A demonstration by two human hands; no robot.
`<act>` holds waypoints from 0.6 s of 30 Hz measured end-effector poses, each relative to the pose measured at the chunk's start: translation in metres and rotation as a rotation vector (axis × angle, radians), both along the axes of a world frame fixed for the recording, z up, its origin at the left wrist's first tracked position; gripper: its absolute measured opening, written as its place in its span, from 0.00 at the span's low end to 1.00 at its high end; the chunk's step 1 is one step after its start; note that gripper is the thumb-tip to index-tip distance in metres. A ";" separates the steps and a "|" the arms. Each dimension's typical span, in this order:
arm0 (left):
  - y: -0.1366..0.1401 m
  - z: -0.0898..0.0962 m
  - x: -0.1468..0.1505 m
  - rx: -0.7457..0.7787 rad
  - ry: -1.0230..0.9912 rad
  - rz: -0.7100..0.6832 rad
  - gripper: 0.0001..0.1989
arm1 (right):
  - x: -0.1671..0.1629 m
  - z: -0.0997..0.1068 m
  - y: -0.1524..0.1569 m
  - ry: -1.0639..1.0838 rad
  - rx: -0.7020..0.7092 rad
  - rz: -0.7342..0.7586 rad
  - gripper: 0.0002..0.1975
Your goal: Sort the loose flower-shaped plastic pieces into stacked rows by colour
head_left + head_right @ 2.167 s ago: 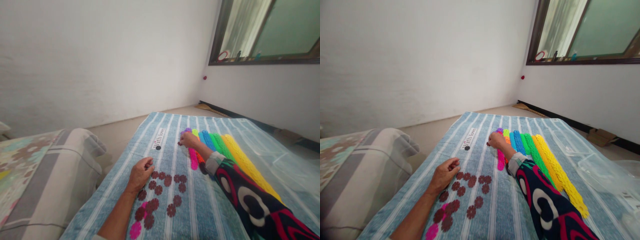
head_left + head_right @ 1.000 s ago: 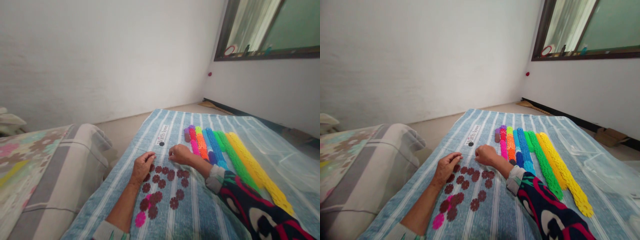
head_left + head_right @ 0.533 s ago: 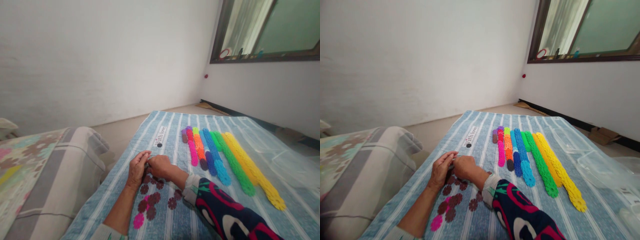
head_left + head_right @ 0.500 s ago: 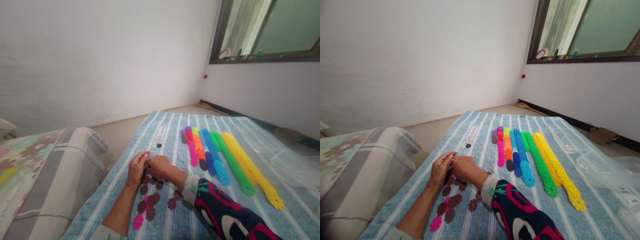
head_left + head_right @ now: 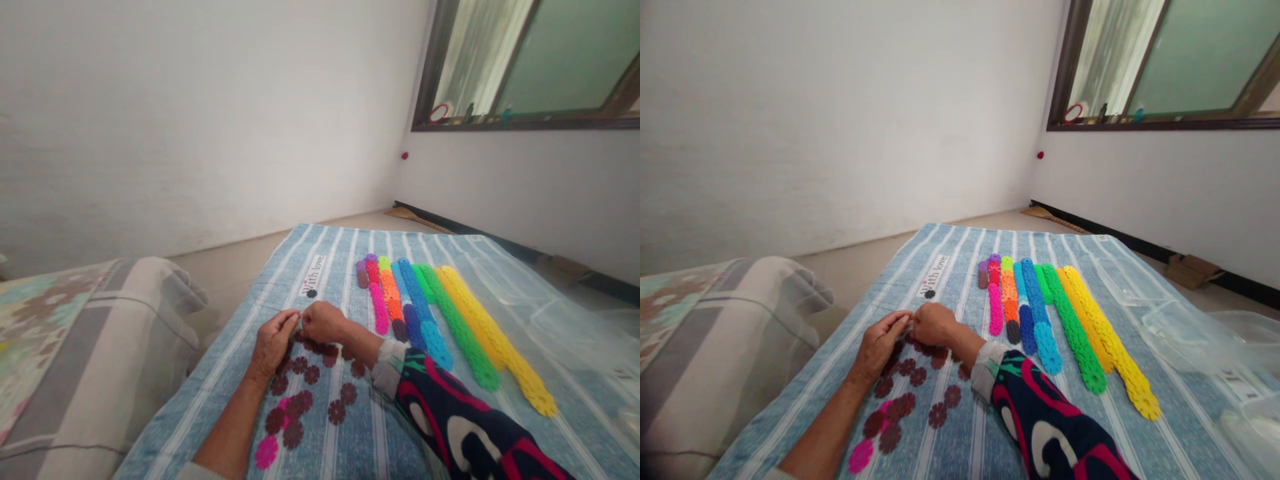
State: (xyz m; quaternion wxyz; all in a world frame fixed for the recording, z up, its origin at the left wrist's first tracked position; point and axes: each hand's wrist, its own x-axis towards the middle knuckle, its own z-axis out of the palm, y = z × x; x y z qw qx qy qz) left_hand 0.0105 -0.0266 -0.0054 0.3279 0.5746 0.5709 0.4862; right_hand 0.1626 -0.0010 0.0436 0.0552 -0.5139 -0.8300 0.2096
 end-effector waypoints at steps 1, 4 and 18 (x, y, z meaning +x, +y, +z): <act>-0.001 0.000 0.000 -0.006 0.007 -0.006 0.20 | 0.008 0.002 0.007 -0.009 0.005 -0.010 0.08; -0.002 0.001 0.000 -0.023 0.032 -0.017 0.21 | 0.042 0.010 0.032 -0.058 0.034 -0.071 0.09; -0.003 0.003 0.004 -0.013 0.054 0.013 0.17 | 0.126 0.007 0.091 -0.300 0.058 -0.242 0.17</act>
